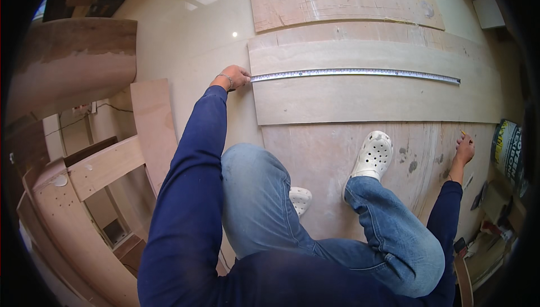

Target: The person measures a tiled floor area and a wooden board using a tape measure and marks the measurements with a pencil. They move between the floor and the board to transfer dimensions.

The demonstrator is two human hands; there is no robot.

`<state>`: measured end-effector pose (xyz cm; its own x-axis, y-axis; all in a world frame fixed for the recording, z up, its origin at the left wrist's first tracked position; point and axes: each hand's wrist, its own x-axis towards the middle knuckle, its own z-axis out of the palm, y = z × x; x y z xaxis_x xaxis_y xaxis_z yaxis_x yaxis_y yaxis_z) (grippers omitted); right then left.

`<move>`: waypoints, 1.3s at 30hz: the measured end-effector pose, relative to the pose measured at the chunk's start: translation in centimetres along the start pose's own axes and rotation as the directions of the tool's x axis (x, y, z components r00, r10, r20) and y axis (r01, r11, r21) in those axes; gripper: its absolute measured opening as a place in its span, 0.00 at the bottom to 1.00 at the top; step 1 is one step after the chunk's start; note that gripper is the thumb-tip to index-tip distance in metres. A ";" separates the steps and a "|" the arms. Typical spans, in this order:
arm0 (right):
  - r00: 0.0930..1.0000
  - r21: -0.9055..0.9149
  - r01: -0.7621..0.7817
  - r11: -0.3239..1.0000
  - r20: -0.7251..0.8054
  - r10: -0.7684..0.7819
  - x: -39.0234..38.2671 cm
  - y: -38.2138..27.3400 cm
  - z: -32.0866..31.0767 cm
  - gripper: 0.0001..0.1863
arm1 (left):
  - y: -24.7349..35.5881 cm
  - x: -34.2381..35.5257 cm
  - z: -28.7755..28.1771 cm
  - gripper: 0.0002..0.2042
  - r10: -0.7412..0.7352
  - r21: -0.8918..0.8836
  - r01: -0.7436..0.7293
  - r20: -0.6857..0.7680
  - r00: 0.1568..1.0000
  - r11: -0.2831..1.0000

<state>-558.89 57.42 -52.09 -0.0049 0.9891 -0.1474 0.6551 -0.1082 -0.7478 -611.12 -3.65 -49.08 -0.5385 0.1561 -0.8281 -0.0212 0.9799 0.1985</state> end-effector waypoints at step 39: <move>0.998 -0.061 0.069 0.996 0.011 -0.068 0.1 0.4 1.0 0.18 | -0.5 2.3 -0.2 0.09 0.009 0.033 -0.009 0.013 1.000 0.999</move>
<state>-559.38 57.33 -53.04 -0.0576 0.9930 -0.1031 0.6981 -0.0337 -0.7152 -612.47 -3.80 -51.00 -0.5280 0.1661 -0.8328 0.0114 0.9820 0.1886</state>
